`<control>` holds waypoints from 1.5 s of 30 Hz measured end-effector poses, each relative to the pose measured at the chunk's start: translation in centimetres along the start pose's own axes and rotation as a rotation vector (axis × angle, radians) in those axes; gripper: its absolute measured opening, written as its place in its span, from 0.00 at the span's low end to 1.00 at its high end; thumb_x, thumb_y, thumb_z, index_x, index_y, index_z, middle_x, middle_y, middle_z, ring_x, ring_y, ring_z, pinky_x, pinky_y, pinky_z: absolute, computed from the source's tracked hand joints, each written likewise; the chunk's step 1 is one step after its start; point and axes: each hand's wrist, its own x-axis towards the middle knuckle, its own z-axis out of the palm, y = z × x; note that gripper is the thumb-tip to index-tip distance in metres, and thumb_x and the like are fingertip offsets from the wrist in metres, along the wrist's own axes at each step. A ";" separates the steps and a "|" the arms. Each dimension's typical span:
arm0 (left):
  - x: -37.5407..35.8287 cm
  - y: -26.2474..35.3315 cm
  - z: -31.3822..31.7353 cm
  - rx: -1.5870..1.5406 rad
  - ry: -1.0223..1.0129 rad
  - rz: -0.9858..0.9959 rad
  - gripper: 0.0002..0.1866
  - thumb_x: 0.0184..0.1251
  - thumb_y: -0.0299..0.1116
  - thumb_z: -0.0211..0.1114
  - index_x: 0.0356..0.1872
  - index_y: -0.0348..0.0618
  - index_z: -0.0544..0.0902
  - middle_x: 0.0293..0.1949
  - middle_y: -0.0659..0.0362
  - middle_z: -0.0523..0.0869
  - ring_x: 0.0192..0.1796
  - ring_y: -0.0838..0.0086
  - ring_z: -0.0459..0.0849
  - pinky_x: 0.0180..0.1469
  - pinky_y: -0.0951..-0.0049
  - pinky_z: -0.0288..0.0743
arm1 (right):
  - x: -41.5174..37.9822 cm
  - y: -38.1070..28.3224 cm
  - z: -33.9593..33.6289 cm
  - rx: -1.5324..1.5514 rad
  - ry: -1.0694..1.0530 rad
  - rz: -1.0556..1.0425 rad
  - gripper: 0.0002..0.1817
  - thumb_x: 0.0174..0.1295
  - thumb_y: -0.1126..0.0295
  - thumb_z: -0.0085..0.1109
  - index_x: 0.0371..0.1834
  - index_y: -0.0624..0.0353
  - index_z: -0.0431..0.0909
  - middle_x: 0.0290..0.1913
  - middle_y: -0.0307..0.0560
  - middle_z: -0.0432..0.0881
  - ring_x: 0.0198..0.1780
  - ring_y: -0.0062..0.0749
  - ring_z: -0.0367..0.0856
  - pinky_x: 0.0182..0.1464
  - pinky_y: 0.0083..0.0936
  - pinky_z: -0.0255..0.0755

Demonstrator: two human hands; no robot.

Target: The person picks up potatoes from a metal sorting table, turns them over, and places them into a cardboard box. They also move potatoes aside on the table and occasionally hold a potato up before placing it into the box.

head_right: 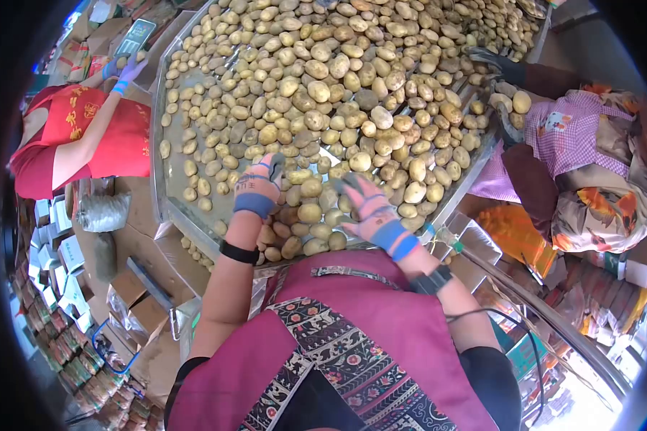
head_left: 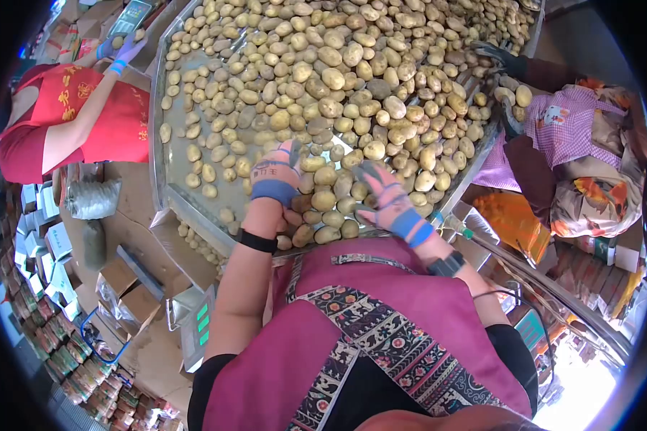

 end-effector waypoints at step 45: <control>-6.5 -0.6 4.8 -0.393 0.127 -0.067 0.32 0.61 0.41 0.68 0.67 0.49 0.69 0.63 0.48 0.77 0.65 0.60 0.76 0.64 0.66 0.71 | -7.2 4.3 4.0 -0.470 0.038 0.201 0.40 0.55 0.44 0.58 0.71 0.47 0.64 0.72 0.67 0.58 0.73 0.64 0.54 0.75 0.58 0.36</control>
